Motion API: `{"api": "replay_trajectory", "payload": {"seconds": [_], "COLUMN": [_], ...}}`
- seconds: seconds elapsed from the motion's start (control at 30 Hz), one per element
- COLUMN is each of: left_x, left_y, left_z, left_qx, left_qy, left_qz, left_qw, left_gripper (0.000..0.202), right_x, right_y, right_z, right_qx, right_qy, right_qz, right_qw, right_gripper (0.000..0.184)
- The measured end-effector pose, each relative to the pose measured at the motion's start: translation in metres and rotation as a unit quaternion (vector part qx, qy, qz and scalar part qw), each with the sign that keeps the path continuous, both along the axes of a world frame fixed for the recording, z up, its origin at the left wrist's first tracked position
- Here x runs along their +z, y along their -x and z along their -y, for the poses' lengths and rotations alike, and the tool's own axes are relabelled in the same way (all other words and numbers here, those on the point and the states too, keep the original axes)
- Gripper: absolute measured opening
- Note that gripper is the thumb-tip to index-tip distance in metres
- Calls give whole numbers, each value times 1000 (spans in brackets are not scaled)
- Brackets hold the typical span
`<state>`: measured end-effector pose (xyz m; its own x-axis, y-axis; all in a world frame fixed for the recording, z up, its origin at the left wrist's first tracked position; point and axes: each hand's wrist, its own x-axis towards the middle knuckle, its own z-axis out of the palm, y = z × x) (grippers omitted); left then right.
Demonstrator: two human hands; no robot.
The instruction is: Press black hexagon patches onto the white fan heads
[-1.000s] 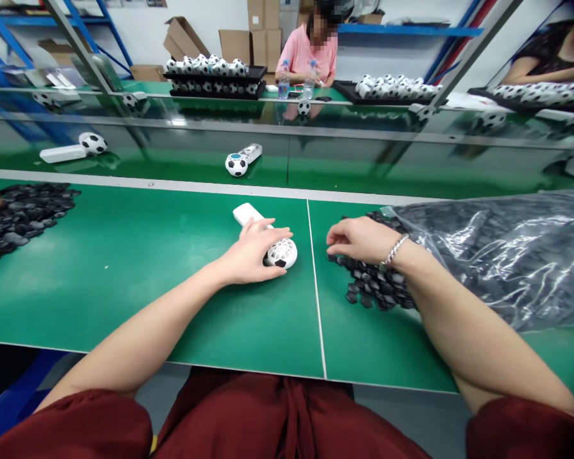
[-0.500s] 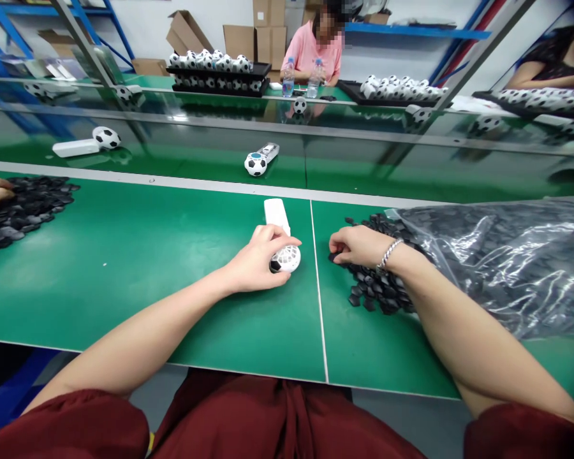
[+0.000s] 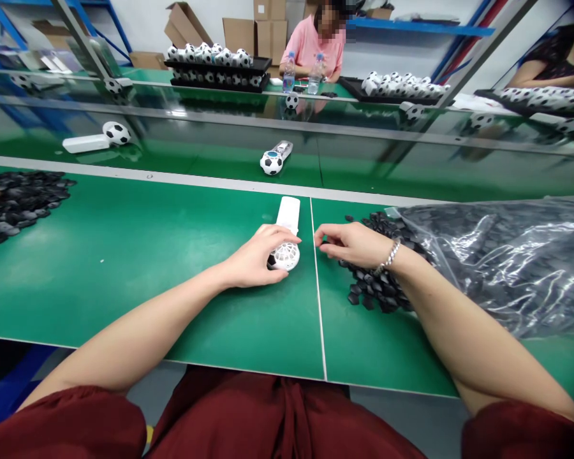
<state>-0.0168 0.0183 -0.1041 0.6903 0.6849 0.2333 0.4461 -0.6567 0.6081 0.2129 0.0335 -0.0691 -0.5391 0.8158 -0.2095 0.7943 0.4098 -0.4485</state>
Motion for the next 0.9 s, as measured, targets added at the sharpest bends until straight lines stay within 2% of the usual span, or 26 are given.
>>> {"api": "replay_trajectory", "payload": {"seconds": [0.17, 0.23, 0.37, 0.43, 0.53, 0.67, 0.8, 0.9], "left_x": [0, -1, -5, -6, -6, -6, -7, -8], "left_y": [3, 3, 0, -1, 0, 0, -1, -2], "left_z": [-3, -3, -2, -2, -3, -6, -5, -3], "left_qx": [-23, -24, 11, 39, 68, 72, 67, 74], "left_qy": [3, -1, -15, -25, -21, -16, -24, -22], "left_qz": [13, 13, 7, 14, 26, 33, 34, 30], "left_qw": [1000, 1000, 1000, 999, 997, 997, 997, 997], "left_gripper": [56, 56, 56, 55, 53, 54, 54, 54], "right_x": [-1, -3, -2, -1, 0, -2, -5, -4], "right_y": [8, 11, 16, 18, 21, 24, 28, 30], "right_z": [5, 6, 10, 13, 17, 22, 25, 27], "right_qx": [1, 23, 49, 46, 45, 35, 42, 47], "right_qy": [47, 4, -152, -173, -159, -124, -121, -128], "right_qz": [-164, -186, -182, -183, -188, -204, -184, -157], "right_qw": [985, 982, 970, 967, 968, 970, 975, 978], "right_gripper": [23, 22, 18, 17, 15, 8, 14, 13]}}
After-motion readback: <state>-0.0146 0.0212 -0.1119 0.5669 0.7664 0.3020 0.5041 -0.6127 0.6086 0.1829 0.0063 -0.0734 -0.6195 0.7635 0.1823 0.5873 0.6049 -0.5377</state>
